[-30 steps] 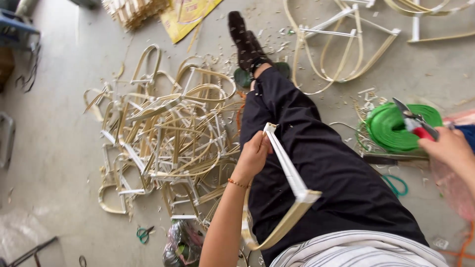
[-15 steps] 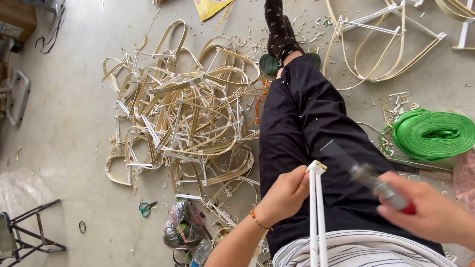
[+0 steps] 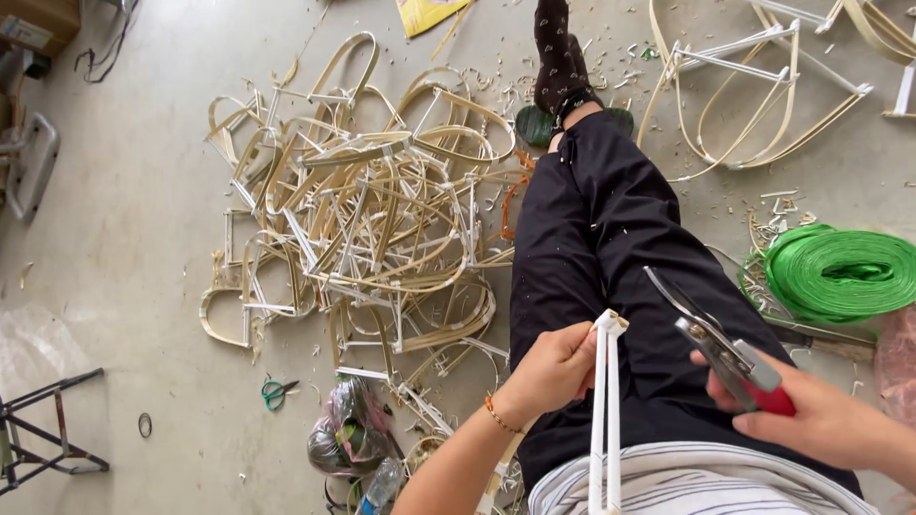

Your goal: The recorder is assembling and taping bamboo frame components together on a workshop floor.

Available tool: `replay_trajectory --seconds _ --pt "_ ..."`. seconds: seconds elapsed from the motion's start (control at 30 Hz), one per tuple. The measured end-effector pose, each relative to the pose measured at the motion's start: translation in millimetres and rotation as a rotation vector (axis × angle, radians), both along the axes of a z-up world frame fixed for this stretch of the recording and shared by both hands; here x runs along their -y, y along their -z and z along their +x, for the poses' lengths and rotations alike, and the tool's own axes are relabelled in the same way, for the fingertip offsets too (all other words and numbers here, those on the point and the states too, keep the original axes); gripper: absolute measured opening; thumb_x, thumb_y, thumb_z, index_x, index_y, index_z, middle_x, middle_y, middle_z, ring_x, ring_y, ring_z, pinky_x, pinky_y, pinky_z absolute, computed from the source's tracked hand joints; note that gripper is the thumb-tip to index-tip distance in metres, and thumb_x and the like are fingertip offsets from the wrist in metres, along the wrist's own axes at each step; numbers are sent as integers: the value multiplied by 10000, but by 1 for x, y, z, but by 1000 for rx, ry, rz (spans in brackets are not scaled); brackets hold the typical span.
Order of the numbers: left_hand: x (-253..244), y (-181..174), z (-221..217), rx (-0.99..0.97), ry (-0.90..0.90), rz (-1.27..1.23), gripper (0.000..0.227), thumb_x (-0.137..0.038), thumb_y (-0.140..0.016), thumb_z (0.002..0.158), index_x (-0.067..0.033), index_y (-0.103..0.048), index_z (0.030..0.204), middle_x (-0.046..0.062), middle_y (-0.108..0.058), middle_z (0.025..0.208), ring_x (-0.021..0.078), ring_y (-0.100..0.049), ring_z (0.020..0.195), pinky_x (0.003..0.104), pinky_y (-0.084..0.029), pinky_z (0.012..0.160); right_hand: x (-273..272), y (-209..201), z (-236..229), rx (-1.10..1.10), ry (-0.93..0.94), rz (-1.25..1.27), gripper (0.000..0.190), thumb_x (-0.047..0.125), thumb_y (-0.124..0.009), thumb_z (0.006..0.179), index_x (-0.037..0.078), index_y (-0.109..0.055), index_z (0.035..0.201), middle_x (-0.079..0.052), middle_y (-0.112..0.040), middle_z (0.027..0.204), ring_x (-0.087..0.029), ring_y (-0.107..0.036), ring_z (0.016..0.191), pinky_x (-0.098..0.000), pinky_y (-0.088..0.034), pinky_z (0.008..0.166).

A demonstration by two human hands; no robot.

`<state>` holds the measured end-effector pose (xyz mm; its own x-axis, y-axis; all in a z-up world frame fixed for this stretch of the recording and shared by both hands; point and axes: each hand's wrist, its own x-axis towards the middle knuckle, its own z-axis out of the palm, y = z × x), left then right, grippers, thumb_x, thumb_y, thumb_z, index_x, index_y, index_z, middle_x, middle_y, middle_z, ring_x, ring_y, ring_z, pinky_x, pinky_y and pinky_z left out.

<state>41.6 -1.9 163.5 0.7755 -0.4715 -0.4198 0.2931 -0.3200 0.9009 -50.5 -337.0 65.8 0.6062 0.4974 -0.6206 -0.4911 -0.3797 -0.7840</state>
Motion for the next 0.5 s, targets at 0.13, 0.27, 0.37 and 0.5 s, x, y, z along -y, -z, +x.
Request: replay_trajectory --seconds 0.13,0.27,0.37,0.5 --pt "2 -5 8 -184 -3 -24 389 -323 -476 1119 -39 -646 914 -13 -608 636 47 -531 491 221 -462 483 -10 -37 25 85 1 -7 922 91 -813 777 210 -381 1582 -60 -519 1459 -202 -496 1344 -333 -424 1090" --pt "3 -1 5 -220 -2 -29 397 -314 -479 1125 -28 -662 919 -3 -643 667 51 -566 503 219 -486 490 -23 -63 33 67 -124 -162 1091 126 -813 743 322 -273 1671 19 -373 1552 -158 -404 1391 -312 -371 1145" --pt "6 -8 6 -218 16 -1 374 -299 -472 1113 -37 -657 921 1 -634 652 55 -556 492 226 -474 478 -21 -53 28 172 -103 -133 1048 133 -822 750 279 -278 1634 -10 -370 1563 -182 -392 1404 -327 -354 1147" --pt "9 -10 5 -197 38 39 382 -306 -472 1117 -38 -649 910 6 -614 630 57 -539 480 230 -464 472 -25 -56 27 214 -92 -128 1026 151 -822 751 278 -294 1622 -15 -394 1528 -188 -419 1369 -329 -371 1132"
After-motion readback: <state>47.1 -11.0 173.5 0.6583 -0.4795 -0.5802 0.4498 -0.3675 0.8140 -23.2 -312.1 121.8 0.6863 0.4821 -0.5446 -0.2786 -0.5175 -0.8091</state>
